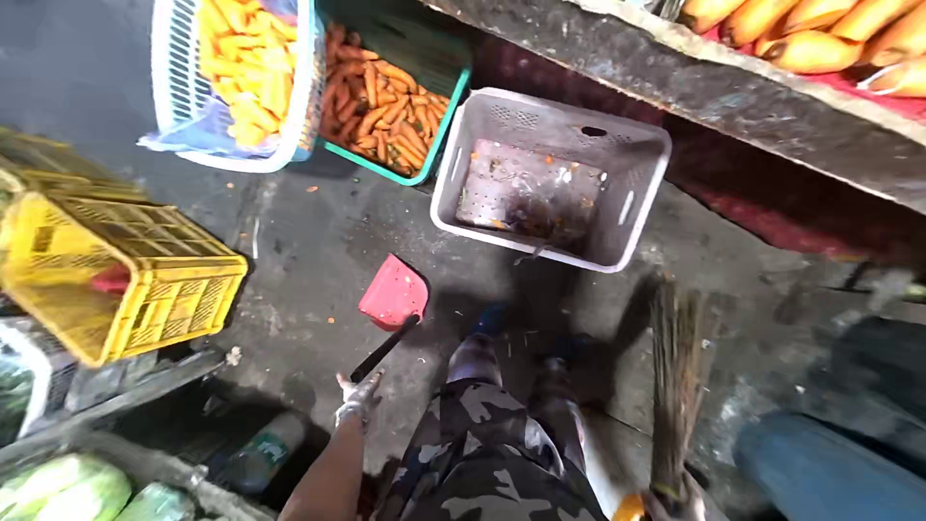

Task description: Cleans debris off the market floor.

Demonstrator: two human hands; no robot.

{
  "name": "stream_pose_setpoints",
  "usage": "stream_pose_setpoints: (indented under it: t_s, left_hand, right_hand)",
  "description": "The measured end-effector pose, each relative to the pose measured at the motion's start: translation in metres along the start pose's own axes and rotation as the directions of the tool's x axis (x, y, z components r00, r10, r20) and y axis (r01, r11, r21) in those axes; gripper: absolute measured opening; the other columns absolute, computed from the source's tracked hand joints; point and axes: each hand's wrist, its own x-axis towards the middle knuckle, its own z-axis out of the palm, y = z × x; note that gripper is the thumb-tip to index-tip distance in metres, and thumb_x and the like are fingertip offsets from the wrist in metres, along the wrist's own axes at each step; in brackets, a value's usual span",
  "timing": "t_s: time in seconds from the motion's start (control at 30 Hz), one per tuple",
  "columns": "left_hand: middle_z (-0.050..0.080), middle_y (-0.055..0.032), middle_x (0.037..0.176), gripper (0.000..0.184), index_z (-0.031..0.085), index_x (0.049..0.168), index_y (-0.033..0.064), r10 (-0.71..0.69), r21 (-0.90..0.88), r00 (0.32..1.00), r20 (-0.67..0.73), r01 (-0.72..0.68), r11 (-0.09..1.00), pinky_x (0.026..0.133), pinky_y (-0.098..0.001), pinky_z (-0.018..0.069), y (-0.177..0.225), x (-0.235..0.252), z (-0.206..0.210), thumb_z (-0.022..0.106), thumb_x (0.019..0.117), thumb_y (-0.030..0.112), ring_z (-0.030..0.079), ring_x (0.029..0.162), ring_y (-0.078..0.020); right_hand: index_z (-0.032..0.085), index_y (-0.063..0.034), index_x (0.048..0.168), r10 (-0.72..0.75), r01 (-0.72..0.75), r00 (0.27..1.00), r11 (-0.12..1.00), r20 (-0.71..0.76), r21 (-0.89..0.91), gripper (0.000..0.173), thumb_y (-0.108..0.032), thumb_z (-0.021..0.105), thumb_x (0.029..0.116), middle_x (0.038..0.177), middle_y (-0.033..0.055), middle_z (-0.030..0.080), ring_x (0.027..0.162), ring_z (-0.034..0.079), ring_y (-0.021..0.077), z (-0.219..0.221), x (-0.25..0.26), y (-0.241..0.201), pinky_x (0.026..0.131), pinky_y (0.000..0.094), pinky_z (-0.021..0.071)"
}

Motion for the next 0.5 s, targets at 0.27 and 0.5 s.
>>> stream_pose_setpoints:
  t_s: [0.27,0.5]
  left_hand:
    - [0.054,-0.0204,0.143,0.054,0.044,0.151,0.0051,0.145,-0.182,0.989,-0.001,-0.143,0.973,0.096,-0.0505,0.0507,0.006,0.041,0.057,0.059,0.1054,0.029,0.058,0.121,-0.0297]
    - [0.060,-0.0204,0.120,0.063,0.032,0.153,0.0009,0.177,-0.074,0.980,-0.088,-0.184,0.980,0.075,-0.0376,0.0545,0.022,-0.016,0.063,0.057,0.1054,0.035,0.060,0.088,-0.0199]
  right_hand:
    - [0.017,-0.0187,0.162,0.155,-0.166,0.980,0.982,0.128,0.084,0.092,-0.022,0.074,0.0896,0.113,0.0207,0.066,0.080,0.069,0.0293,-0.006,0.028,-0.014,0.073,0.0517,0.0593]
    - [0.016,-0.0139,0.161,0.290,-0.326,0.942,0.913,0.171,0.245,0.089,-0.019,0.073,0.0926,0.113,0.0216,0.064,0.079,0.069,0.0289,-0.018,0.019,0.036,0.073,0.0492,0.0593]
